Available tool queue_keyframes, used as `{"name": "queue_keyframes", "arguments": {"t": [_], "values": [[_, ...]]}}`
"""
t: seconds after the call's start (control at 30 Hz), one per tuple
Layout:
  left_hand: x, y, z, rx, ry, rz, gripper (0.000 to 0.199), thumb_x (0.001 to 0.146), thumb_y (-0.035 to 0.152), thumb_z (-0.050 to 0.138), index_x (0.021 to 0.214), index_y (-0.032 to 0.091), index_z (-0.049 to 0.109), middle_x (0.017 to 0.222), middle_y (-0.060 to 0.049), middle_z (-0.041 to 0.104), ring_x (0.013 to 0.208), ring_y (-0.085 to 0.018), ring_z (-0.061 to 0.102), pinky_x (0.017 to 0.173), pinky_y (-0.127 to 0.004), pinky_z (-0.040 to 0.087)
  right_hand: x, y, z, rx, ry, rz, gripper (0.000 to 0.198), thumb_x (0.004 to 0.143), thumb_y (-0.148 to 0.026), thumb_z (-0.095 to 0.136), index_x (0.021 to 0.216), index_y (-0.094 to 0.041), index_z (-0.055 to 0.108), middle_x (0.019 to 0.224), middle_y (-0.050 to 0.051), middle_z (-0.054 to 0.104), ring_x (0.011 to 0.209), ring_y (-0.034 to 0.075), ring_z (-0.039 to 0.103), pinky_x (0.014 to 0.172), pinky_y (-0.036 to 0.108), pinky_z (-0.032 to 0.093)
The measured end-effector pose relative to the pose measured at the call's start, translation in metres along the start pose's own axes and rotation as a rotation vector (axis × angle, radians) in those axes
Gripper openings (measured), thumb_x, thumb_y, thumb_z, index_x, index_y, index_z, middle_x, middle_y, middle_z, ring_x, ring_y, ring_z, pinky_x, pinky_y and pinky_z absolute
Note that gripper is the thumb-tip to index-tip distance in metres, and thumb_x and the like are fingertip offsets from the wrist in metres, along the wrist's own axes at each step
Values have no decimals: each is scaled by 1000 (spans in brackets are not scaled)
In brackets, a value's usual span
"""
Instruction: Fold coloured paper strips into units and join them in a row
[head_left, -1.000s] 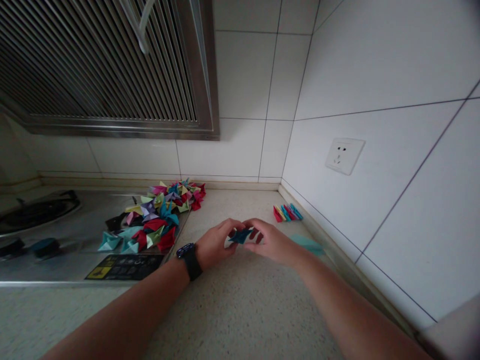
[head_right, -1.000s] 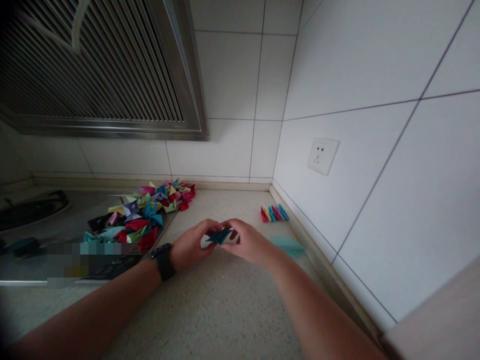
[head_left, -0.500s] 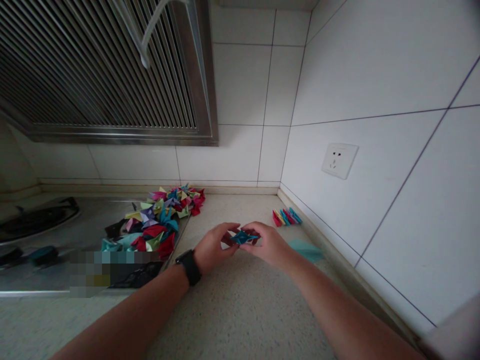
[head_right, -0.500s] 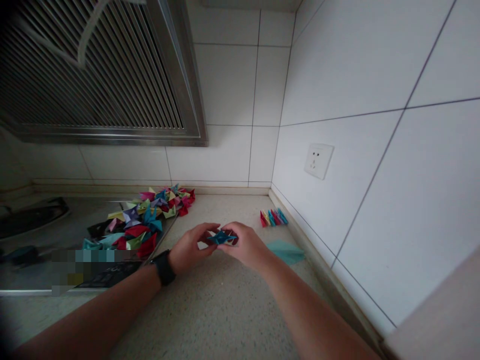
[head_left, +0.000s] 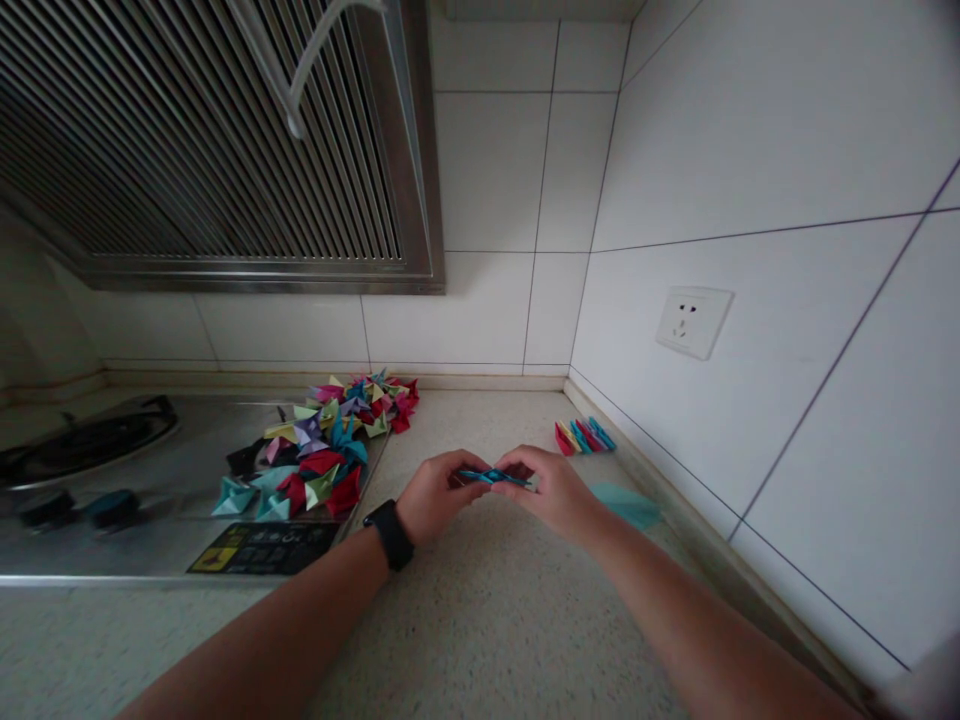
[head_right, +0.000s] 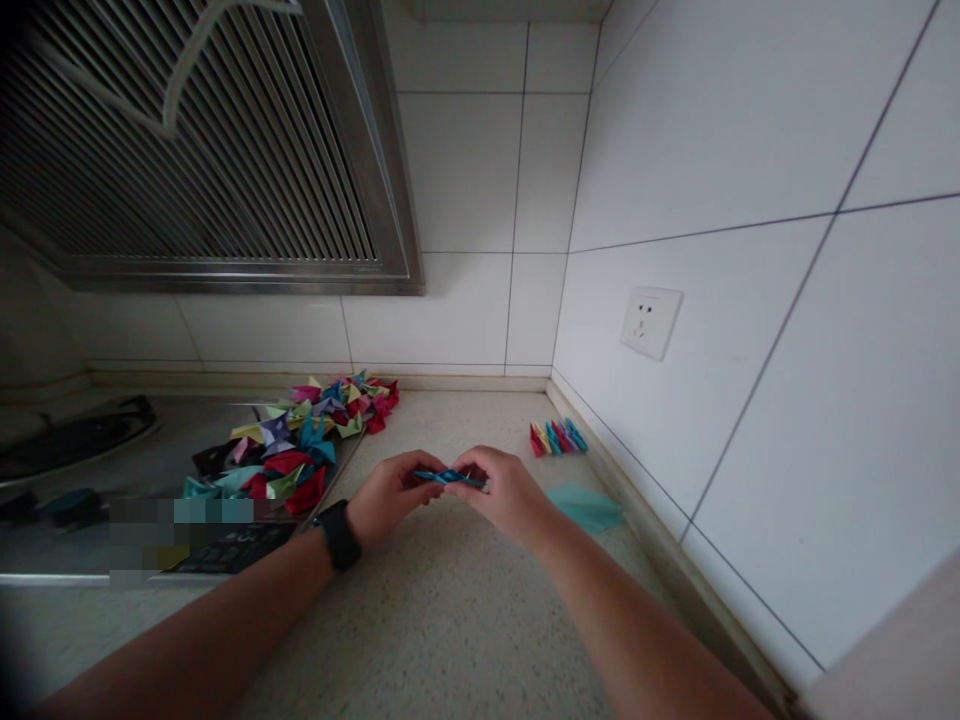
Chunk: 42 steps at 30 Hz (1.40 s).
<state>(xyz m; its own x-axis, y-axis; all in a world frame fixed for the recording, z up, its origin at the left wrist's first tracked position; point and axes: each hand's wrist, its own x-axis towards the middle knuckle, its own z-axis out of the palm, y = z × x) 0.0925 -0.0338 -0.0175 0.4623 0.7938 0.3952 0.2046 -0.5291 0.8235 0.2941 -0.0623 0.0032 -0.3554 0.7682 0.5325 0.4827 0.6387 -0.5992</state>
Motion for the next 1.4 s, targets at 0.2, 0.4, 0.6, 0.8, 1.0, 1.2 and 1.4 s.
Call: {"name": "queue_keyframes", "arguments": {"t": [0.2,0.4,0.6,0.8,1.0,1.2,1.4], "values": [[1,-3,3,-177,-5,-95,29,77,38,69,90,12,64,67,-2,64,58,-11,59,54,-21,47,0,0,1,8,5,12,14,83,-31,64,90,-19,65,83,3,67,77,15,62,70,26,48],[0,4,5,-308,14,-137,32,75,41,71,81,12,60,57,2,58,49,-9,56,47,-19,44,2,1,0,100,-11,96,15,83,-32,63,89,-18,65,81,3,67,76,15,62,67,25,47],[1,3,2,-308,42,-147,33,71,41,74,75,12,60,54,4,53,44,-7,51,42,-17,41,-1,7,2,301,-112,204,22,84,-36,62,93,-17,62,81,3,66,71,13,62,64,24,49],[2,3,-2,-316,41,-137,32,71,41,74,73,11,61,57,3,56,41,-5,45,38,-17,39,-3,5,5,369,-162,209,26,88,-39,55,86,-15,63,74,4,67,64,13,63,61,25,51],[2,5,-3,-356,19,-141,32,72,40,73,72,12,59,47,7,49,35,-3,39,32,-14,31,-2,7,4,420,-172,219,32,87,-43,56,88,-13,66,73,6,69,62,15,66,59,27,55],[2,11,-6,-389,-52,-108,33,75,41,70,78,11,57,74,-3,65,38,-5,51,33,-17,40,-3,2,4,459,-189,245,34,88,-44,54,89,-13,67,71,5,67,59,14,66,55,26,56],[2,18,-6,-429,-82,-50,30,78,38,68,78,13,52,74,-1,63,35,-4,49,31,-16,38,-3,-6,0,452,-175,180,33,90,-42,52,86,-13,66,66,3,64,54,12,63,52,24,54]]}}
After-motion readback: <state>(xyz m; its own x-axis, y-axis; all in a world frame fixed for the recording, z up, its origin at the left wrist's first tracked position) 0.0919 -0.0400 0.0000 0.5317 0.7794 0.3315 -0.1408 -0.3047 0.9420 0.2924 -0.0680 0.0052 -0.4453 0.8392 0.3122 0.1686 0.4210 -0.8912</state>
